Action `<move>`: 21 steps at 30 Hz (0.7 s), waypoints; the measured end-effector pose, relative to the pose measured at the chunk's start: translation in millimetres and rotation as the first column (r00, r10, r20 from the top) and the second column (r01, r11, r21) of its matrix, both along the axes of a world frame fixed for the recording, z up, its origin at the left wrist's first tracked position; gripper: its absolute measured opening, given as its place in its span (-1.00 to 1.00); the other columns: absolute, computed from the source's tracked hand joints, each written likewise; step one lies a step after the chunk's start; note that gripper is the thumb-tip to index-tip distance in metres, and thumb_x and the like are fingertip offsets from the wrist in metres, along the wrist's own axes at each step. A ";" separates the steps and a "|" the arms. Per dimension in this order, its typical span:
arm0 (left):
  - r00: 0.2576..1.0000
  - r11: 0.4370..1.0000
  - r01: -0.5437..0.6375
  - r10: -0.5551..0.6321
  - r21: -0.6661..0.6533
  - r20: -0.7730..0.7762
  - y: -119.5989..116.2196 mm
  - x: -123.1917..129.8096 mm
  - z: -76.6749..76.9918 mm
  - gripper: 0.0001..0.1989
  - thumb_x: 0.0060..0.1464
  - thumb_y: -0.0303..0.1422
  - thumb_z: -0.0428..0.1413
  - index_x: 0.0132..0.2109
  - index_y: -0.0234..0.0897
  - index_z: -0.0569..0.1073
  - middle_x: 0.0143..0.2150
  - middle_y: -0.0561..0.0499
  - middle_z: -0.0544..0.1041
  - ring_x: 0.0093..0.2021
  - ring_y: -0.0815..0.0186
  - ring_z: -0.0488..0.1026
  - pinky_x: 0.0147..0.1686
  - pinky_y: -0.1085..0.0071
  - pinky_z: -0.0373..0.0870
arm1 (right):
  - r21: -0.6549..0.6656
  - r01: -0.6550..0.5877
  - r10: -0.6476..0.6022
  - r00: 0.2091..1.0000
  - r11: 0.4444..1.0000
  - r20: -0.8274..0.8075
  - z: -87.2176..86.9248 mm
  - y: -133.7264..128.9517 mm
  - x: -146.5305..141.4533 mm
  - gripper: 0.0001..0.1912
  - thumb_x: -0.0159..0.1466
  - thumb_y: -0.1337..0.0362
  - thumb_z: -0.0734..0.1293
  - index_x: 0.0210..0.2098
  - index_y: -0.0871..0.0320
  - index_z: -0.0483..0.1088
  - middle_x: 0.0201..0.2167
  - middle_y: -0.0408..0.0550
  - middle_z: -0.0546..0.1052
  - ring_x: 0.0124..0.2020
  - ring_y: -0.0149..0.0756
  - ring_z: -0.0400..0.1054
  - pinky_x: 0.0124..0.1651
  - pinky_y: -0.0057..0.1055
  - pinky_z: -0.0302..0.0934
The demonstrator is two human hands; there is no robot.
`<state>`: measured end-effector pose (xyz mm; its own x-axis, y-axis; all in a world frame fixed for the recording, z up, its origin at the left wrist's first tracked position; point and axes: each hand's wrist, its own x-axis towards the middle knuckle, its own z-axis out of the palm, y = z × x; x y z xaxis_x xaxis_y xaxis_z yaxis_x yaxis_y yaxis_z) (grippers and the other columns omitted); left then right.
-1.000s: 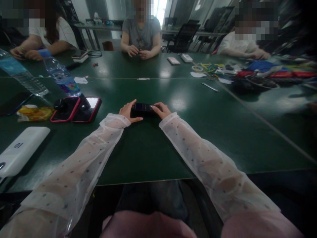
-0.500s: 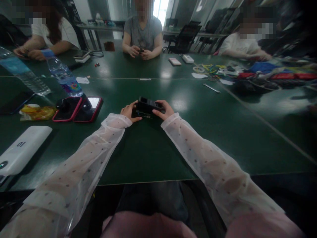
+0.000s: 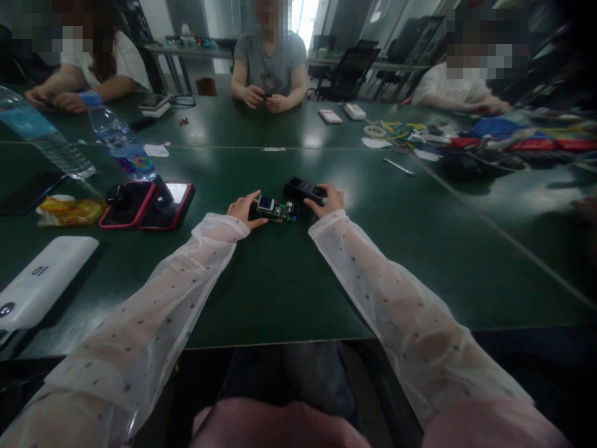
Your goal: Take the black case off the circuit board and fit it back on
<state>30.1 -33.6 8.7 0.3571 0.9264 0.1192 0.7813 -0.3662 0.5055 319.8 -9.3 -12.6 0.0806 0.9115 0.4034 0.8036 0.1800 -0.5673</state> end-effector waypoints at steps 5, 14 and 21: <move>1.000 1.000 0.000 0.000 -0.005 -0.010 0.6 -0.3 0.7 -0.12 0.00 -0.09 0.19 0.39 -0.19 0.02 0.21 -0.22 0.39 0.26 -0.10 0.25 0.19 -0.09 0.15 | -0.022 0.047 -0.047 0.999 0.999 -0.003 -0.5 -1.6 -2.6 -0.25 0.05 -0.06 0.42 0.16 0.09 0.23 0.05 0.17 0.40 0.13 0.21 0.16 0.11 0.16 0.12; 1.000 1.000 -0.022 0.022 0.005 -0.013 -0.6 1.3 0.0 -0.09 -0.04 -0.10 0.22 0.38 -0.18 0.04 0.20 -0.21 0.40 0.25 -0.10 0.26 0.18 -0.07 0.17 | -0.047 0.026 -0.026 1.000 0.999 -0.003 15.5 -18.3 -7.6 -0.28 0.18 -0.12 0.27 0.23 0.08 0.13 0.07 0.20 0.37 0.17 0.19 0.11 0.13 0.15 0.07; 1.000 1.000 -0.014 0.014 0.001 -0.016 0.4 1.2 0.3 -0.10 -0.04 -0.11 0.22 0.38 -0.20 0.03 0.20 -0.22 0.40 0.25 -0.11 0.25 0.19 -0.09 0.15 | -0.033 0.018 -0.017 0.999 0.999 0.030 10.1 -13.4 -7.1 -0.33 0.18 -0.11 0.28 0.18 0.07 0.19 0.10 0.19 0.35 0.19 0.22 0.10 0.12 0.17 0.05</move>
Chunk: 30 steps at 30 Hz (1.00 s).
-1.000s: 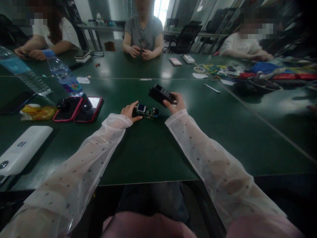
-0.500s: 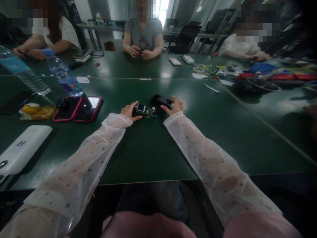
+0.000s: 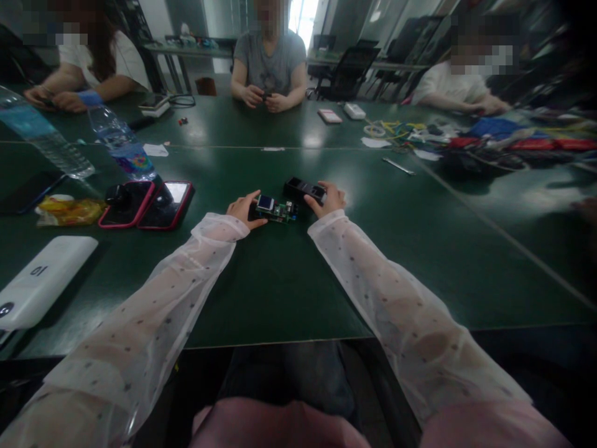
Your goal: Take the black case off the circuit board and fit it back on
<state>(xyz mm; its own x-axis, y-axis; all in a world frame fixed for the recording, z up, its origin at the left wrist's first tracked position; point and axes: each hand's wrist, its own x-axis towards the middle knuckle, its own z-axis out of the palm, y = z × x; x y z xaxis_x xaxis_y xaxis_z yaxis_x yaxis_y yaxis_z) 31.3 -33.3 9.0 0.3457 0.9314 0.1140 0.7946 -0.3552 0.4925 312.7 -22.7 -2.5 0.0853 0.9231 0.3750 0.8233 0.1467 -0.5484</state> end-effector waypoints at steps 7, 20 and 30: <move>1.000 1.000 0.002 -0.002 -0.016 -0.013 -0.8 0.3 2.4 -0.09 -0.03 -0.09 0.21 0.38 -0.25 0.03 0.22 -0.24 0.38 0.27 -0.10 0.24 0.21 -0.07 0.15 | 0.001 0.015 -0.015 1.000 1.000 0.008 -7.5 8.6 0.9 -0.34 0.12 -0.06 0.37 0.14 0.03 0.22 0.12 0.17 0.36 0.18 0.25 0.10 0.11 0.20 0.05; 1.000 1.000 0.004 -0.004 -0.008 -0.011 1.2 0.1 0.0 -0.11 -0.01 -0.10 0.21 0.38 -0.25 0.05 0.21 -0.23 0.39 0.24 -0.10 0.27 0.19 -0.07 0.17 | -0.061 0.051 -0.048 0.998 0.997 0.049 -9.7 14.7 6.7 -0.34 0.06 0.07 0.45 0.11 0.05 0.25 0.03 0.16 0.43 0.13 0.21 0.18 0.08 0.16 0.13; 1.000 1.000 -0.012 0.012 -0.003 -0.029 -2.1 3.0 4.8 -0.12 0.00 -0.13 0.22 0.37 -0.27 0.05 0.21 -0.24 0.39 0.25 -0.09 0.28 0.19 -0.06 0.19 | 0.159 -0.128 0.153 0.976 0.979 -0.153 9.3 -1.0 4.3 -0.34 0.14 -0.06 0.35 0.15 0.05 0.19 0.02 0.10 0.41 0.04 0.02 0.30 0.05 0.01 0.25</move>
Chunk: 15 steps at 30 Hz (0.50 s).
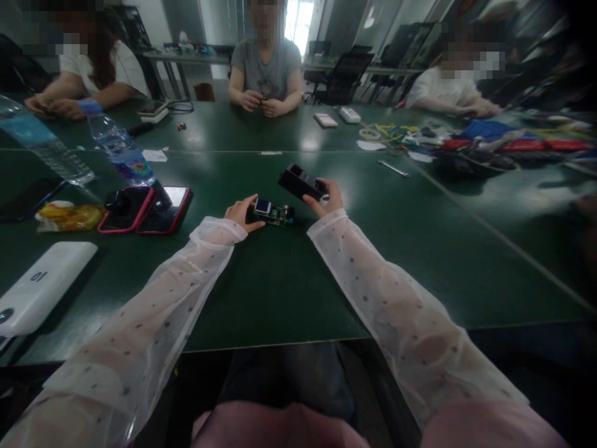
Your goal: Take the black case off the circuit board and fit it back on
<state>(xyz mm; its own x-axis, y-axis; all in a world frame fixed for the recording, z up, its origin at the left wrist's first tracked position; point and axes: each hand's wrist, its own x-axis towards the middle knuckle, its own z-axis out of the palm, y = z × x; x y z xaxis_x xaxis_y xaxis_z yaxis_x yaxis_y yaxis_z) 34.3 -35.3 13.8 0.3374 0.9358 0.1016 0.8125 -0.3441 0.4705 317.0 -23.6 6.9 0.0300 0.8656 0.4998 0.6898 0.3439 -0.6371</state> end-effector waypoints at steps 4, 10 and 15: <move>1.000 1.000 0.000 0.000 0.019 0.008 1.5 -0.9 -2.6 -0.11 -0.01 -0.14 0.23 0.37 -0.30 0.05 0.20 -0.24 0.40 0.24 -0.09 0.29 0.18 -0.06 0.21 | 0.052 -0.156 0.158 0.987 0.986 -0.037 5.3 -9.6 -17.7 -0.35 0.11 -0.09 0.38 0.10 0.01 0.24 0.00 0.06 0.41 0.01 0.00 0.30 0.00 -0.02 0.29; 0.999 0.996 -0.003 0.000 0.091 0.033 8.0 -3.0 -13.2 -0.13 -0.07 -0.14 0.26 0.33 -0.29 0.12 0.15 -0.23 0.43 0.19 -0.10 0.35 0.14 -0.02 0.30 | 0.057 -0.275 0.273 0.961 0.960 0.042 9.5 -24.7 -37.2 -0.39 0.08 -0.05 0.42 0.06 0.00 0.28 -0.03 0.05 0.44 0.01 0.03 0.28 0.02 0.04 0.28; 0.999 0.995 -0.001 -0.004 0.097 0.051 9.2 -2.8 -15.1 -0.10 -0.08 -0.15 0.27 0.34 -0.26 0.10 0.13 -0.22 0.44 0.18 -0.09 0.37 0.14 -0.03 0.30 | -0.005 -0.269 0.268 0.959 0.963 0.092 8.9 -26.2 -38.4 -0.41 0.08 0.04 0.43 0.07 0.00 0.27 -0.02 0.07 0.42 0.05 0.07 0.27 0.01 0.05 0.28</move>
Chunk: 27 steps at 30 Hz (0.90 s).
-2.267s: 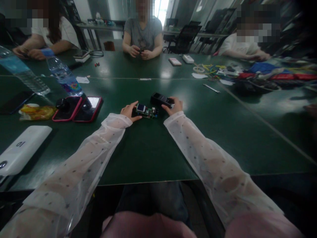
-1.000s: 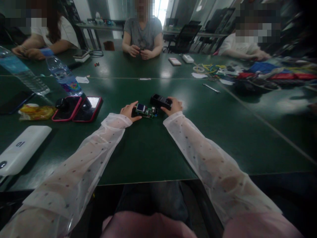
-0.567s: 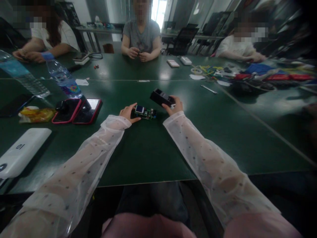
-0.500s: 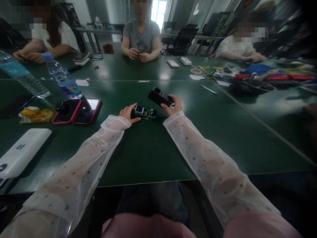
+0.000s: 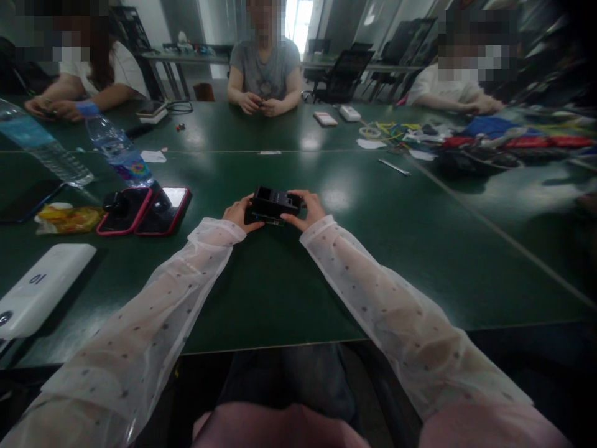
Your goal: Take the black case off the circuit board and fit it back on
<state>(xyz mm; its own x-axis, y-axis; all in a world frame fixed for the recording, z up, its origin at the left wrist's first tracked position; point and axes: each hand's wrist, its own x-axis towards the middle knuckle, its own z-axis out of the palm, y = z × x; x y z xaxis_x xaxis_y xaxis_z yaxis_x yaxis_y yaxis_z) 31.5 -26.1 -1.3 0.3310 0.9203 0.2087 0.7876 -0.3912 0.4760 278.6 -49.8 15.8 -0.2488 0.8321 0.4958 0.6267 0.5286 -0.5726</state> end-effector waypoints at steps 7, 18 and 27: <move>0.998 0.999 0.000 -0.003 0.042 0.061 -6.6 1.2 3.9 0.10 -0.22 -0.10 0.34 0.37 -0.36 0.02 0.19 -0.32 0.34 0.19 -0.11 0.33 0.15 -0.03 0.28 | -0.115 0.028 -0.004 0.978 0.993 0.208 -19.2 10.2 0.2 -0.34 0.04 0.09 0.48 0.09 0.00 0.25 0.01 0.07 0.44 0.03 0.13 0.28 0.03 0.11 0.25; 1.000 0.998 -0.006 0.004 -0.060 -0.029 -11.8 3.0 12.3 0.07 -0.18 0.02 0.29 0.39 -0.25 0.03 0.23 -0.26 0.37 0.26 -0.12 0.27 0.23 -0.05 0.14 | -0.006 -0.028 0.029 0.970 1.000 0.242 -17.5 7.1 -4.4 -0.36 0.00 0.21 0.50 0.04 0.00 0.26 -0.02 0.01 0.45 0.02 0.07 0.26 0.02 0.01 0.25; 0.993 0.998 0.042 -0.038 -0.040 0.111 -7.7 -0.4 5.4 -0.31 0.17 0.13 -0.12 0.29 -0.16 0.24 0.16 -0.11 0.46 0.18 0.05 0.38 0.24 0.03 0.14 | -0.051 -0.050 0.058 0.983 0.997 0.176 -13.3 -0.2 -12.3 -0.39 -0.05 0.32 0.48 -0.03 -0.02 0.28 -0.05 0.00 0.44 0.02 0.09 0.27 0.00 0.07 0.24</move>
